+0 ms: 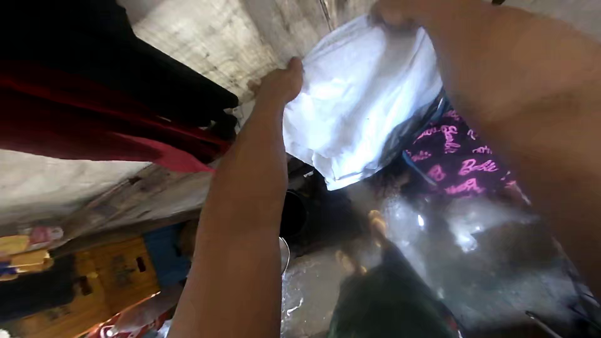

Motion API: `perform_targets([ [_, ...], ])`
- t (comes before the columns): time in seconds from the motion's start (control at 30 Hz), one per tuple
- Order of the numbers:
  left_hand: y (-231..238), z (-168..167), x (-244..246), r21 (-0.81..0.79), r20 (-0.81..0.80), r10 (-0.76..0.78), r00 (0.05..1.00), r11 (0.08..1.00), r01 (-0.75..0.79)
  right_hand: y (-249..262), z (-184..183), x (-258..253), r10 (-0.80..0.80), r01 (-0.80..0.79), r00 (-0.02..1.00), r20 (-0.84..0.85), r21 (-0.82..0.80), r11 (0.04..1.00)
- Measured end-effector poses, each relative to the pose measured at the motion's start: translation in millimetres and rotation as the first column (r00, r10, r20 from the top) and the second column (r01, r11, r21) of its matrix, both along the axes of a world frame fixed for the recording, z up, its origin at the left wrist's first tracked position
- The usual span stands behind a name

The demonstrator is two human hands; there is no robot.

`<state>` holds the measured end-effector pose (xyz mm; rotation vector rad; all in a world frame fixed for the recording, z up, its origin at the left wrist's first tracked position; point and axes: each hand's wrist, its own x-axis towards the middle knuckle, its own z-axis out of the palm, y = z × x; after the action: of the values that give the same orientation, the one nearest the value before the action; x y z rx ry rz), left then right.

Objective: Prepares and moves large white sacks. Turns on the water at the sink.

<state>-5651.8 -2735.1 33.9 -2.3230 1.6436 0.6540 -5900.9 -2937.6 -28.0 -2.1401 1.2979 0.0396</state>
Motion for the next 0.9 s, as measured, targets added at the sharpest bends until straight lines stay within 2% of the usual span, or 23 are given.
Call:
perform_targets([
  [0.03, 2, 2, 1, -0.006, -0.044, 0.038, 0.998, 0.999, -0.038, 16, 15, -3, -0.036, 0.036, 0.999, -0.027, -0.01, 0.999],
  [0.1, 11, -5, 7, -0.121, -0.053, 0.07, 0.996, 0.99, -0.077, 68, 39, -15, -0.187, 0.19, 0.982, 0.034, -0.25, 0.949],
  [0.13, 20, -17, 13, -0.233, -0.003, 0.039, 0.999, 0.972, -0.039, 100, 43, -24, -0.234, 0.262, 0.965, 0.119, -0.386, 0.884],
  [0.2, 48, -43, 27, -0.499, 0.034, 0.038, 0.999, 0.866, -0.016, 188, 46, -53, -0.265, 0.367, 0.927, 0.267, -0.487, 0.793],
  [0.27, 107, -52, 37, -0.684, -0.005, 0.016, 1.0, 0.73, -0.015, 321, 38, -88, -0.292, 0.429, 0.889, 0.352, -0.421, 0.799],
  [0.3, 138, -47, 29, -0.74, -0.068, 0.016, 0.998, 0.67, -0.062, 389, 30, -113, -0.325, 0.458, 0.873, 0.364, -0.381, 0.803],
  [0.33, 172, -43, 13, -0.753, -0.198, 0.008, 0.98, 0.639, -0.157, 455, 19, -144, -0.378, 0.479, 0.866, 0.329, -0.323, 0.816],
  [0.4, 244, -47, 0, -0.656, -0.433, 0.04, 0.901, 0.672, -0.344, 574, 2, -199, -0.558, 0.581, 0.806, 0.197, -0.079, 0.81],
  [0.43, 276, -54, -4, -0.583, -0.502, 0.081, 0.861, 0.703, -0.406, 620, 2, -220, -0.66, 0.661, 0.741, 0.122, 0.042, 0.749],
  [0.5, 331, -76, -12, -0.455, -0.548, 0.118, 0.828, 0.788, -0.414, 692, 7, -251, -0.85, 0.838, 0.527, 0.015, 0.157, 0.522],
  [0.57, 370, -89, -32, -0.332, -0.588, 0.116, 0.801, 0.868, -0.369, 736, 12, -274, -0.96, 0.948, 0.28, -0.018, 0.16, 0.274],
  [0.6, 384, -93, -45, -0.28, -0.614, 0.109, 0.782, 0.896, -0.344, 749, 15, -286, -0.981, 0.972, 0.193, -0.018, 0.143, 0.188],
  [0.63, 394, -95, -58, -0.242, -0.641, 0.096, 0.761, 0.916, -0.32, 759, 18, -298, -0.99, 0.983, 0.139, -0.007, 0.122, 0.137],
  [0.73, 401, -80, -101, -0.175, -0.696, 0.033, 0.717, 0.961, -0.214, 777, 32, -336, -0.996, 0.995, 0.071, 0.059, 0.071, 0.075],
  [0.9, 383, -68, -137, -0.203, -0.62, -0.218, 0.754, 0.973, 0.114, 808, 34, -412, -0.963, 0.993, -0.117, 0.243, 0.002, -0.12],
])
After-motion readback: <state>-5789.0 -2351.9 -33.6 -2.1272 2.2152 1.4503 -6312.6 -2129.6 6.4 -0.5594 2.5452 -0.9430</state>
